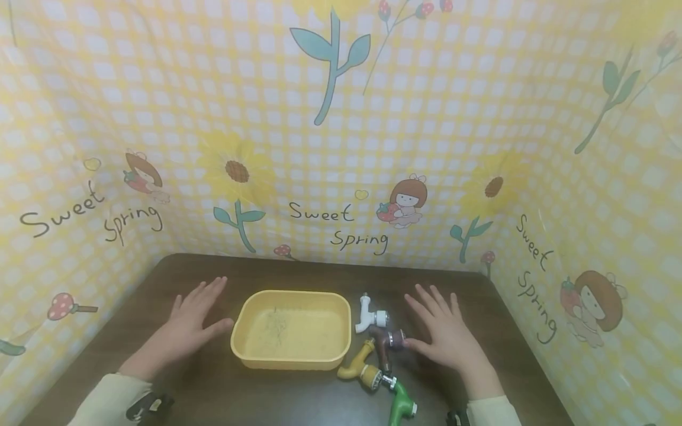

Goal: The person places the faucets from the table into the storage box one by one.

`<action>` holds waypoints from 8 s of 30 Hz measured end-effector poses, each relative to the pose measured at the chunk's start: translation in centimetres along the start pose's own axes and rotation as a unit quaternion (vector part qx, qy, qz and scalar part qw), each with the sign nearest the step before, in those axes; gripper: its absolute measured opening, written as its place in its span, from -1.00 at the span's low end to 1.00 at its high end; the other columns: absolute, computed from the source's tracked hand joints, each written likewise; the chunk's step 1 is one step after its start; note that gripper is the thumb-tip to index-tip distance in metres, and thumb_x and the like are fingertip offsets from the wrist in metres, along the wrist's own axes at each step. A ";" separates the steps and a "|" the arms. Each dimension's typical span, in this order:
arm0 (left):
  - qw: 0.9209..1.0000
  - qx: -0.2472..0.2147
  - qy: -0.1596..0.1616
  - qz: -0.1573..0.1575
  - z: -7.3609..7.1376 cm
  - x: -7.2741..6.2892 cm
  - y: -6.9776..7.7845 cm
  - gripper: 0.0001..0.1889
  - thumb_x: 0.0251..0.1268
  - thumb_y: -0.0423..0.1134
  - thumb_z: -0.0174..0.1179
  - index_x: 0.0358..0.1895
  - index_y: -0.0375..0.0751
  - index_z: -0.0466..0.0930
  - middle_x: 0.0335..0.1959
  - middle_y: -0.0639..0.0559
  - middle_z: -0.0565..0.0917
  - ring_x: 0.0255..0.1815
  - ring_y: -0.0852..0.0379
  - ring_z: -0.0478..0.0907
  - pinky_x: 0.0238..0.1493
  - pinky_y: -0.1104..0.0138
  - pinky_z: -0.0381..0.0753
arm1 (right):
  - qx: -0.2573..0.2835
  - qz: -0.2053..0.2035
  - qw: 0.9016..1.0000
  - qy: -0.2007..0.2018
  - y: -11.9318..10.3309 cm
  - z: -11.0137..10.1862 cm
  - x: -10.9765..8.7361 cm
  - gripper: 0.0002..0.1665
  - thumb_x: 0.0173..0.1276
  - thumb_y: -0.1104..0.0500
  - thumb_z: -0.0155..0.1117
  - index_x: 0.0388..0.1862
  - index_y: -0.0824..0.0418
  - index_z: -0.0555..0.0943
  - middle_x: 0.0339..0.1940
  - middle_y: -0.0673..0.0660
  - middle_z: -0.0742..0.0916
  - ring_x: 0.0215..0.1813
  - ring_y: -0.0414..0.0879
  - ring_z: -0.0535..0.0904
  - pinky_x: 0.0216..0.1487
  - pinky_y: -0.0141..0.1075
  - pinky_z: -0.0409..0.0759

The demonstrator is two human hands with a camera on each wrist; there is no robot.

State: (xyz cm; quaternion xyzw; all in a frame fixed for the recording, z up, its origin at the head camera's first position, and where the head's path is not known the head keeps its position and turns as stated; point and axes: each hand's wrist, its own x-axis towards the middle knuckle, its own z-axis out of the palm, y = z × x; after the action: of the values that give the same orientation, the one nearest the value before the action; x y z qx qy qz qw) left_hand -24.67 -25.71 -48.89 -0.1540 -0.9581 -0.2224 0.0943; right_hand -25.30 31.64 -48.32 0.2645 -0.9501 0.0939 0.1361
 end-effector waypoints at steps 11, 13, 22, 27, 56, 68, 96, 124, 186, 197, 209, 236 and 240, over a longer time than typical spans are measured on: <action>0.996 -0.082 -0.001 -0.023 0.2 -0.1 1.7 -0.09 0.49 0.19 0.15 0.69 0.00 -0.14 0.66 -0.25 0.06 0.60 -0.46 -0.03 0.37 -0.52 -0.02 | 0.020 -0.010 1.000 0.018 -0.1 -0.2 0.1 0.13 0.22 -0.39 0.43 0.65 -0.06 0.20 0.70 0.12 0.16 0.65 0.33 0.00 0.59 0.29 -0.38; 0.994 -0.103 0.001 -0.027 0.3 -0.1 1.9 -0.10 0.51 0.16 0.15 0.69 -0.05 -0.13 0.65 -0.28 0.06 0.60 -0.46 -0.02 0.39 -0.48 0.05 | 0.025 -0.011 0.999 0.022 -0.2 -0.3 0.1 0.12 0.22 -0.39 0.43 0.65 -0.05 0.22 0.69 0.12 0.18 0.65 0.32 0.01 0.60 0.28 -0.36; 0.978 -0.188 0.014 -0.085 0.7 0.1 2.7 -0.14 0.55 0.26 0.00 0.67 -0.14 -0.06 0.63 -0.27 0.14 0.60 -0.37 0.07 0.42 -0.38 0.17 | 0.055 -0.007 0.998 0.023 -0.3 -0.3 0.4 0.12 0.20 -0.32 0.49 0.65 -0.12 0.20 0.67 0.11 0.25 0.64 0.28 0.07 0.59 0.32 -0.18; 0.970 -0.217 0.017 -0.109 0.8 0.2 3.3 -0.15 0.55 0.24 0.02 0.65 -0.17 -0.02 0.62 -0.28 0.16 0.61 -0.36 0.05 0.45 -0.35 0.15 | 0.065 -0.008 0.997 0.026 -0.1 0.1 0.4 0.10 0.20 -0.31 0.50 0.64 -0.13 0.22 0.63 0.14 0.33 0.62 0.26 0.14 0.56 0.34 -0.08; 0.932 -0.303 0.012 -0.199 2.9 -0.2 4.5 -0.23 0.47 -0.11 0.28 0.58 -0.25 0.12 0.54 -0.32 0.30 0.50 -0.33 0.30 0.40 -0.16 0.41 | 0.097 -0.023 0.994 0.037 -0.2 0.9 0.5 0.01 0.19 -0.24 0.54 0.55 0.03 0.37 0.51 0.16 0.49 0.53 0.25 0.30 0.45 0.44 0.06; 0.926 -0.315 0.006 -0.207 3.5 0.3 4.9 -0.29 0.45 -0.17 0.30 0.54 -0.30 0.22 0.47 -0.36 0.38 0.43 -0.30 0.41 0.30 -0.05 0.55 | 0.122 -0.011 0.992 0.039 -0.5 1.5 0.6 -0.05 0.21 -0.20 0.54 0.52 0.04 0.42 0.47 0.14 0.54 0.50 0.25 0.35 0.46 0.41 0.09; 0.887 -0.401 0.009 -0.229 4.6 0.3 4.0 -0.54 0.47 -0.30 0.24 0.34 -0.40 0.47 0.20 -0.34 0.60 0.08 -0.02 0.62 -0.01 0.19 0.72 | 0.175 0.051 0.982 -0.046 -1.1 1.9 1.1 -0.28 0.25 -0.09 0.54 0.35 0.10 0.58 0.28 0.11 0.68 0.33 0.17 0.55 0.33 0.20 0.48; 0.877 -0.415 0.008 -0.242 4.4 0.1 4.1 -0.54 0.49 -0.25 0.23 0.34 -0.38 0.47 0.21 -0.32 0.59 0.10 -0.10 0.64 -0.04 0.18 0.74 | 0.241 0.095 0.960 -0.111 -0.1 2.7 1.6 -0.37 0.19 -0.01 0.59 0.23 0.08 0.65 0.18 0.08 0.73 0.30 0.19 0.57 0.31 0.21 0.48; 0.867 -0.429 0.013 -0.253 4.9 -0.3 4.1 -0.55 0.48 -0.24 0.25 0.33 -0.35 0.49 0.19 -0.30 0.61 0.05 -0.06 0.66 -0.07 0.17 0.75 | 0.319 0.170 0.932 0.009 -2.4 1.2 0.7 -0.61 0.13 -0.02 0.65 -0.07 -0.03 0.74 -0.12 -0.06 0.77 0.11 0.05 0.62 0.21 0.17 0.51; 0.868 -0.430 0.013 -0.248 4.8 -0.1 3.9 -0.54 0.48 -0.23 0.25 0.34 -0.35 0.48 0.21 -0.30 0.60 0.07 -0.09 0.66 -0.08 0.18 0.75 | 0.333 0.193 0.922 0.029 -3.4 -0.1 1.2 -0.61 0.16 0.00 0.63 -0.05 0.05 0.73 -0.02 0.05 0.76 0.16 0.20 0.60 0.14 0.03 0.52; 0.867 -0.430 0.015 -0.251 4.8 -0.1 4.0 -0.55 0.49 -0.23 0.25 0.33 -0.34 0.48 0.21 -0.30 0.60 0.07 -0.07 0.66 -0.04 0.16 0.75 | 0.327 0.200 0.922 0.053 -4.2 -0.3 1.6 -0.58 0.15 0.01 0.65 -0.04 0.06 0.73 -0.08 0.03 0.77 0.12 0.13 0.63 0.14 0.08 0.52; 0.865 -0.434 0.017 -0.252 4.6 -0.3 4.4 -0.55 0.49 -0.26 0.24 0.34 -0.36 0.48 0.20 -0.30 0.60 0.07 -0.07 0.65 -0.06 0.20 0.75 | 0.334 0.213 0.913 0.100 -6.7 -0.4 3.9 -0.54 0.15 -0.06 0.64 -0.01 0.06 0.74 -0.09 0.02 0.75 0.06 0.01 0.61 0.08 -0.11 0.55; 0.864 -0.434 0.018 -0.253 4.6 -0.3 4.4 -0.55 0.49 -0.26 0.23 0.34 -0.36 0.47 0.20 -0.30 0.60 0.07 -0.07 0.65 -0.07 0.21 0.75 | 0.348 0.215 0.907 0.096 -7.2 -0.4 4.3 -0.55 0.13 -0.01 0.66 -0.02 0.07 0.74 -0.08 0.04 0.75 0.07 0.04 0.61 0.07 -0.11 0.54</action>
State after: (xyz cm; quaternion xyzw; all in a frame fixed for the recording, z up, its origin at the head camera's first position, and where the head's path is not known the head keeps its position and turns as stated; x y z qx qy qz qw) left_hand -23.39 -19.92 -51.31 0.0720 -0.7687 -0.6351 -0.0241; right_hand -24.95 23.61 -45.81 0.0738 -0.8731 0.4709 0.1026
